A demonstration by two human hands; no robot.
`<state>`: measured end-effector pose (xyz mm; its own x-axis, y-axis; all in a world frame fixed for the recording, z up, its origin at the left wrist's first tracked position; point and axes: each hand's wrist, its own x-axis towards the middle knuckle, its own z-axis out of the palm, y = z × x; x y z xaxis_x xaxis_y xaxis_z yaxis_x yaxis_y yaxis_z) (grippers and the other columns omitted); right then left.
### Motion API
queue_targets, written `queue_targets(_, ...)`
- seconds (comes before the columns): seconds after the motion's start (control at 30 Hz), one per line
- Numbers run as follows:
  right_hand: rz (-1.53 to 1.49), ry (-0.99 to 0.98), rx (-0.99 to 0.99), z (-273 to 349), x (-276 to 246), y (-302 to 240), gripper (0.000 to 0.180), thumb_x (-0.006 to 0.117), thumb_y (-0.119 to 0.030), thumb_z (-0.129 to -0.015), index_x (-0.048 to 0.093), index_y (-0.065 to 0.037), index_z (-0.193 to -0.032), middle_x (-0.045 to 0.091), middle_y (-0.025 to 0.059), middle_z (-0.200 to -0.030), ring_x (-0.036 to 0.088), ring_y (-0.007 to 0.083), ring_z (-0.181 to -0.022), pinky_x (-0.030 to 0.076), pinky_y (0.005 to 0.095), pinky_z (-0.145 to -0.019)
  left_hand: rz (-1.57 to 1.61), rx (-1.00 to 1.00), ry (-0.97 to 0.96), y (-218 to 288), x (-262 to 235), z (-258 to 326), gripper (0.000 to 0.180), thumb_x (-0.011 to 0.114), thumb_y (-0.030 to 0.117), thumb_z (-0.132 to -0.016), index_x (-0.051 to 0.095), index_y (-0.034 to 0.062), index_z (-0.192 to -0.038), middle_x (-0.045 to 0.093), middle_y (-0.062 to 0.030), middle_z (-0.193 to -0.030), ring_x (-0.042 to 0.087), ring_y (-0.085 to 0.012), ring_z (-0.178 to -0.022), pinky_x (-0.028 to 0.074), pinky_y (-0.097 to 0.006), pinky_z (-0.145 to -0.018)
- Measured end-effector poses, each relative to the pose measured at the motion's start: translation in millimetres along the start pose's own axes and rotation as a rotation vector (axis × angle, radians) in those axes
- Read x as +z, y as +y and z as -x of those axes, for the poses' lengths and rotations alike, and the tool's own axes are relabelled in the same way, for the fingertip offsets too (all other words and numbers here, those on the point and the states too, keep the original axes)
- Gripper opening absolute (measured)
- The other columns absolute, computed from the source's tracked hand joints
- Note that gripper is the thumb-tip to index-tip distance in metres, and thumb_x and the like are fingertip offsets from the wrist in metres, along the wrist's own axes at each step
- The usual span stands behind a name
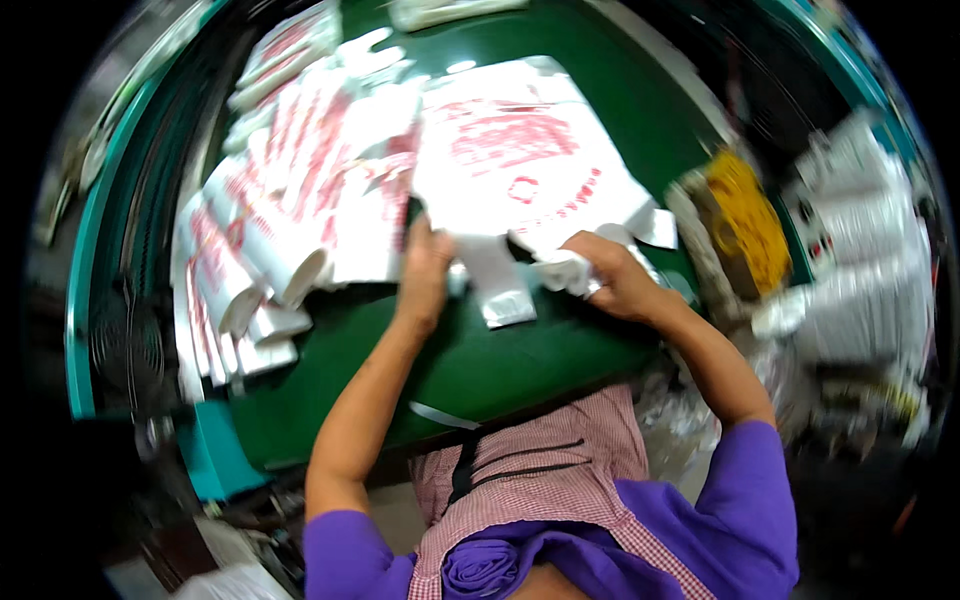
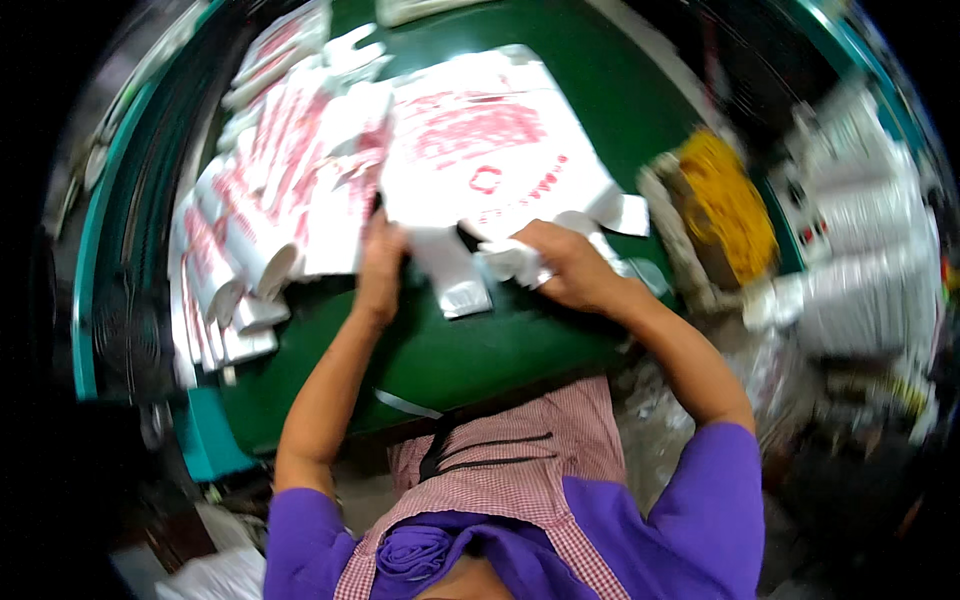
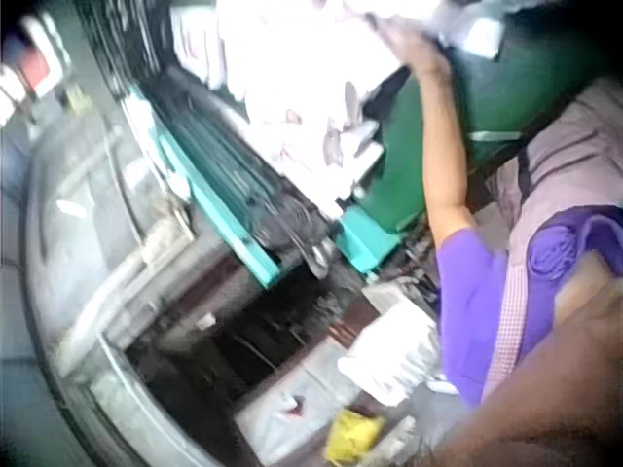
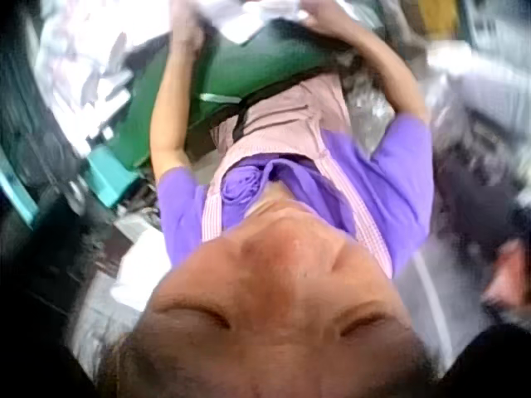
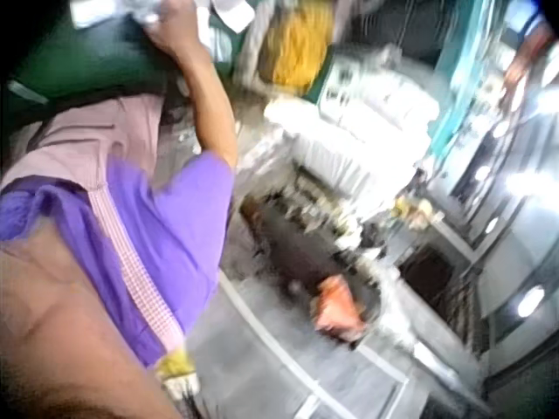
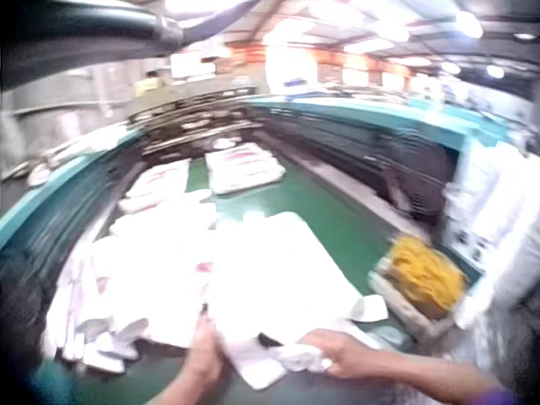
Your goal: The person folds white plastic bags with red printed text on a green workbench. They repeatedly pick up a bag, fold it into a compact rectangular shape, and secure it with a yellow rubber band. The finished bundles are stacked and eventually placed into a large white sack.
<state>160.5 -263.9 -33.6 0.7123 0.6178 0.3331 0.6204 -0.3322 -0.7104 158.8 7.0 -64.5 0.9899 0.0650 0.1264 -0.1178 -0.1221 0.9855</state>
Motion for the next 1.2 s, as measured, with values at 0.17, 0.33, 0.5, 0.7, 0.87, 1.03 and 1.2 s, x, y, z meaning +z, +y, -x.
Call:
queue_targets(0.17,-0.185,0.072,-0.048,51.1,-18.3,-56.2,0.042,0.069,-0.002,-0.072,0.057,-0.002,-0.112,0.06,0.015,-0.112,0.059,0.0293,-0.103,0.046,0.036,-0.088,0.373,-0.228,0.006,0.7,2.3,7.6,0.052,0.064,0.008,-0.083,0.039,0.0028,-0.128,0.054,-0.0111,-0.116,0.06,-0.0225,-0.096,0.051,-0.037,-0.083)
queue_targets(0.33,0.293,1.111,0.11,169.7,-107.7,-66.2,0.021,0.058,-0.01,-0.087,0.06,0.001,-0.105,0.067,0.0119,-0.1,0.065,0.0229,-0.092,0.052,0.0352,-0.079,0.0,-0.076,0.022,4.0,-7.1,31.7,0.077,0.054,-0.007,-0.077,0.019,0.0003,-0.145,0.035,-0.017,-0.142,0.052,-0.0268,-0.114,0.047,-0.035,-0.092)
queue_targets(0.5,0.102,1.781,-0.062,250.8,-216.3,14.5,0.016,0.057,-0.003,-0.086,0.061,0.001,-0.1,0.066,0.0073,-0.098,0.063,0.0184,-0.087,0.051,0.0333,-0.075,-0.055,-0.192,-0.065,11.1,-24.9,61.2,0.061,0.054,-0.005,-0.077,0.04,-0.0021,-0.137,0.04,-0.014,-0.141,0.046,-0.0234,-0.124,0.031,-0.033,-0.106)
queue_targets(0.7,0.559,1.148,1.225,362.6,-227.2,179.3,0.051,0.071,-0.026,-0.078,0.057,0.003,-0.118,0.062,0.0169,-0.113,0.058,0.0278,-0.104,0.044,0.0386,-0.091,-0.178,-0.254,-0.129,19.8,-41.5,77.9,0.05,0.056,0.002,-0.079,0.05,-0.0043,-0.128,0.051,-0.0147,-0.132,0.047,-0.0216,-0.123,0.034,-0.033,-0.103)
queue_targets(0.87,0.617,1.064,0.445,242.4,-119.3,28.2,0.034,0.063,-0.006,-0.084,0.057,0.0,-0.117,0.06,0.017,-0.117,0.059,0.0276,-0.106,0.046,0.0362,-0.092,-0.246,-0.341,-0.161,26.2,-52.7,99.5,0.038,0.056,0.006,-0.083,0.058,-0.0045,-0.119,0.061,-0.0134,-0.119,0.056,-0.0186,-0.108,0.04,-0.031,-0.096)
queue_targets(1.03,0.533,-0.076,0.073,179.8,-33.4,-19.4,0.079,0.075,-0.021,-0.068,0.04,-0.026,-0.139,0.027,0.0097,-0.151,0.02,0.0289,-0.142,0.014,0.0473,-0.115,-0.218,-0.325,-0.17,36.5,-42.4,110.6,0.042,0.055,0.013,-0.085,0.055,-0.0028,-0.124,0.058,-0.0125,-0.124,0.052,-0.0203,-0.115,0.036,-0.031,-0.099)
queue_targets(1.2,0.616,-0.03,0.102,147.7,-32.4,1.0,0.075,0.075,-0.023,-0.069,0.043,-0.025,-0.137,0.031,0.0074,-0.149,0.025,0.029,-0.139,0.017,0.0559,-0.11,0.593,-0.233,-0.218,24.5,-70.5,137.4,0.058,0.048,-0.001,-0.07,0.049,-0.0051,-0.128,0.055,-0.0182,-0.127,0.053,-0.0267,-0.117,0.04,-0.037,-0.102)
